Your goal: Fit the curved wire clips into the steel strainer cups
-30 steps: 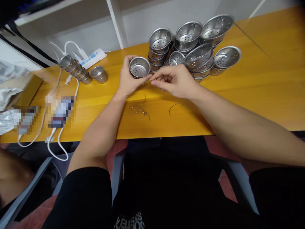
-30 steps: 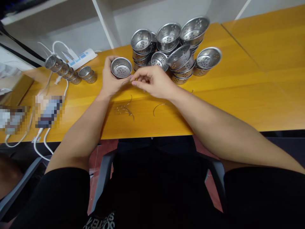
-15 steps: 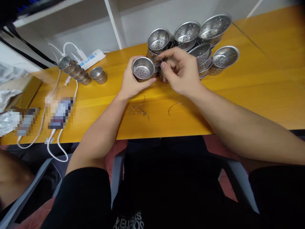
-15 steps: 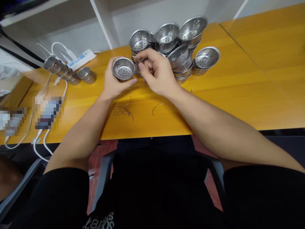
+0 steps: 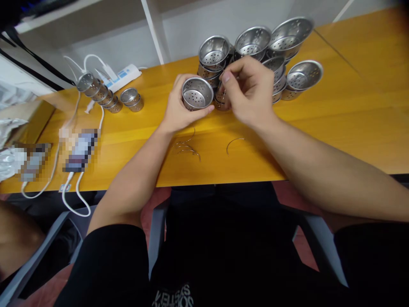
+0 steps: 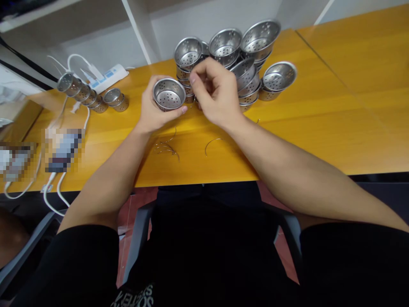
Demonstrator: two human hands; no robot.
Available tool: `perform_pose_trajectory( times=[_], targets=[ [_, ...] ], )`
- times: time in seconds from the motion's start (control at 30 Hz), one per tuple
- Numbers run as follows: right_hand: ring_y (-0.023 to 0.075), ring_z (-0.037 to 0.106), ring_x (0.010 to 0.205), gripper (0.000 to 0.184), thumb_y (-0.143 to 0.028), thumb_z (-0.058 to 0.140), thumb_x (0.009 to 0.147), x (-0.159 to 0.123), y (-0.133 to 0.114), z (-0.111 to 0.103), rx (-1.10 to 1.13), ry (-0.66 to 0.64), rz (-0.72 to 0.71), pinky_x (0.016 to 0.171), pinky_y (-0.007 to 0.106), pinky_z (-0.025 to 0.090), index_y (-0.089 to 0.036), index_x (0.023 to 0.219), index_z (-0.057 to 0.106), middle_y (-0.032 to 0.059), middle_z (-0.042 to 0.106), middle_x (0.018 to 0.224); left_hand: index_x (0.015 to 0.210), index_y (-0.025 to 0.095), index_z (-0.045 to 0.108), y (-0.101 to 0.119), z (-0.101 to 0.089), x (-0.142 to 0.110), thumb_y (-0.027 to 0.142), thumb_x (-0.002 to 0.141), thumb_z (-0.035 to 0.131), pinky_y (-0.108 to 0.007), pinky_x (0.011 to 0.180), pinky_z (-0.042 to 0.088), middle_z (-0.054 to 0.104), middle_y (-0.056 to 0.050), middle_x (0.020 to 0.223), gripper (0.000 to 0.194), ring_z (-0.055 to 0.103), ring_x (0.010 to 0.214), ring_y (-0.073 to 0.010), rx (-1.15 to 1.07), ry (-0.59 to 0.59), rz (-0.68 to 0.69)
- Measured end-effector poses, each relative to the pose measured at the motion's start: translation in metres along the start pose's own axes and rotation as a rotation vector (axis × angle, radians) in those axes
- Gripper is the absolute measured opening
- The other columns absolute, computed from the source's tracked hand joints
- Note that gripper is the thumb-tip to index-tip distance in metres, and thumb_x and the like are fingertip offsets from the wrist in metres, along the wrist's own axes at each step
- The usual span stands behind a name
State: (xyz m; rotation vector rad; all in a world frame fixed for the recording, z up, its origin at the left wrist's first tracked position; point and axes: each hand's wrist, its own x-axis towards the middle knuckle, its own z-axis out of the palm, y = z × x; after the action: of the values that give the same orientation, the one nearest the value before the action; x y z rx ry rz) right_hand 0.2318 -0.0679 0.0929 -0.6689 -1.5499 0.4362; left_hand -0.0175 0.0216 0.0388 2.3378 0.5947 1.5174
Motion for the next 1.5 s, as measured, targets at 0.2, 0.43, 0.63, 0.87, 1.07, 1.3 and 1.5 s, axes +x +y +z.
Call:
perform_pose_trajectory(
  times=[0.2, 0.43, 0.63, 0.87, 1.07, 1.3, 1.5],
  targets=[
    [0.03, 0.071, 0.081, 0.063, -0.101, 0.077, 0.112, 0.002, 0.013, -0.004, -0.014, -0.006, -0.043, 0.069, 0.051, 0.059, -0.039, 0.115, 0.088, 0.0071, 0.084, 0.099, 0.158, 0.041, 0.062, 0.0, 0.007, -0.003, 0.086, 0.089, 0.108, -0.058, 0.12, 0.072, 0.083, -0.009, 0.145, 0.095, 0.083, 0.131, -0.034, -0.081, -0.032, -0.058],
    [0.0284, 0.065, 0.071, 0.066, -0.105, 0.086, 0.102, 0.005, 0.026, -0.007, 0.021, -0.048, 0.027, 0.062, 0.052, 0.057, -0.041, 0.116, 0.092, 0.0049, 0.082, 0.091, 0.177, 0.042, 0.046, -0.006, 0.021, -0.007, 0.105, 0.083, 0.1, -0.058, 0.127, 0.07, 0.068, -0.011, 0.165, 0.125, 0.081, 0.15, -0.0395, -0.071, -0.021, 0.051],
    [0.0276, 0.061, 0.069, 0.043, -0.089, 0.096, 0.104, 0.0, 0.004, -0.012, -0.074, -0.1, 0.102, 0.065, 0.052, 0.06, -0.047, 0.111, 0.092, 0.0004, 0.078, 0.084, 0.185, 0.045, 0.04, -0.004, 0.023, -0.011, 0.093, 0.099, 0.094, -0.062, 0.131, 0.07, 0.068, -0.014, 0.17, 0.112, 0.077, 0.156, -0.0409, -0.027, -0.074, 0.057],
    [0.0229, 0.051, 0.064, 0.054, -0.091, 0.099, 0.102, 0.002, 0.006, -0.008, -0.069, -0.065, 0.058, 0.058, 0.045, 0.051, -0.038, 0.107, 0.091, 0.0002, 0.068, 0.077, 0.193, 0.046, 0.029, -0.009, 0.024, -0.016, 0.087, 0.108, 0.089, -0.061, 0.142, 0.063, 0.061, -0.013, 0.181, 0.112, 0.07, 0.169, -0.0408, 0.024, -0.124, 0.091],
    [0.0191, 0.045, 0.061, 0.045, -0.076, 0.102, 0.104, 0.004, 0.003, -0.006, -0.052, -0.054, 0.064, 0.06, 0.042, 0.045, -0.032, 0.106, 0.091, -0.0014, 0.066, 0.075, 0.182, 0.043, 0.047, 0.02, 0.026, -0.012, 0.094, 0.098, 0.095, -0.061, 0.137, 0.067, 0.07, -0.013, 0.171, 0.109, 0.077, 0.158, -0.0418, -0.042, -0.092, 0.023],
    [0.0285, 0.066, 0.075, 0.067, -0.104, 0.093, 0.094, 0.006, -0.017, -0.013, 0.078, -0.272, 0.128, 0.069, 0.053, 0.062, -0.039, 0.11, 0.089, 0.0062, 0.087, 0.105, 0.161, 0.04, 0.068, 0.017, 0.021, -0.006, 0.103, 0.104, 0.079, -0.057, 0.115, 0.077, 0.083, -0.009, 0.145, 0.086, 0.089, 0.132, -0.0343, -0.201, -0.059, -0.027],
    [0.023, 0.064, 0.067, 0.076, -0.102, 0.108, 0.08, 0.008, -0.007, -0.01, 0.206, -0.322, 0.188, 0.065, 0.046, 0.062, -0.035, 0.096, 0.077, -0.0019, 0.074, 0.081, 0.164, 0.041, 0.065, 0.017, 0.02, -0.008, 0.105, 0.094, 0.089, -0.06, 0.121, 0.076, 0.081, -0.009, 0.151, 0.098, 0.087, 0.136, -0.0358, -0.196, -0.086, -0.007]
  ],
)
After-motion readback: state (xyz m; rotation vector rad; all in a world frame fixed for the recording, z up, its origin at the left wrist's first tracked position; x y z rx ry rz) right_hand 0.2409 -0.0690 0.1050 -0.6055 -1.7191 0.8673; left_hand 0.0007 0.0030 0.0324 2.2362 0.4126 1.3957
